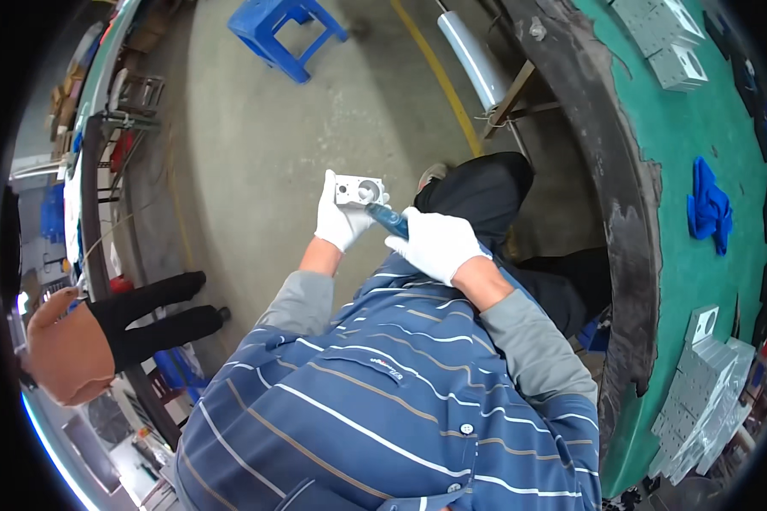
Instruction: Deburring and cleaning metal parts at a workbench using a hand tool and a cloth.
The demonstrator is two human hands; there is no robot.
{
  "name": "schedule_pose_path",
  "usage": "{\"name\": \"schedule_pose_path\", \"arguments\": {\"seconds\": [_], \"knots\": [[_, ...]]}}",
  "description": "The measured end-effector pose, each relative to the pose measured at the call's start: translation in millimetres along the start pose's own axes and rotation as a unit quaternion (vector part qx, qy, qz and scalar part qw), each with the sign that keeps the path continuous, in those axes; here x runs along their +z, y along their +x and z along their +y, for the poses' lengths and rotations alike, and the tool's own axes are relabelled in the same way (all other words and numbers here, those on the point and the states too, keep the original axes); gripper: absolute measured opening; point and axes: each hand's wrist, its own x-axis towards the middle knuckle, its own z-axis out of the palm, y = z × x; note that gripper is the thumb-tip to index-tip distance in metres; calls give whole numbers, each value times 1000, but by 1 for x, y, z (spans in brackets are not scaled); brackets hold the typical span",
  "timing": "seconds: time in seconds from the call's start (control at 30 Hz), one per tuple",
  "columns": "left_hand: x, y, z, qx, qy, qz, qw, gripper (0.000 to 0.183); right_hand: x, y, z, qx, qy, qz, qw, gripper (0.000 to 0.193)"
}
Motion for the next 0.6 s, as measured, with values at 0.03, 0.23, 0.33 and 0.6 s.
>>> {"name": "schedule_pose_path", "arguments": {"seconds": [0.03,0.23,0.33,0.6], "knots": [[-35,6,4,-7,-36,-54,998,92,3,4,-3,-5,-7,-4,1000,47],[-1,-9,-15,-16,-3,40,999,85,5,7,13,6,-3,-28,1000,47],[1,-8,-14,-23,7,22,999,86,4,4,13,2,20,-11,1000,48],[9,2,-14,-25,11,18,999,88,2,9,23,-12,50,1,999,50]]}}
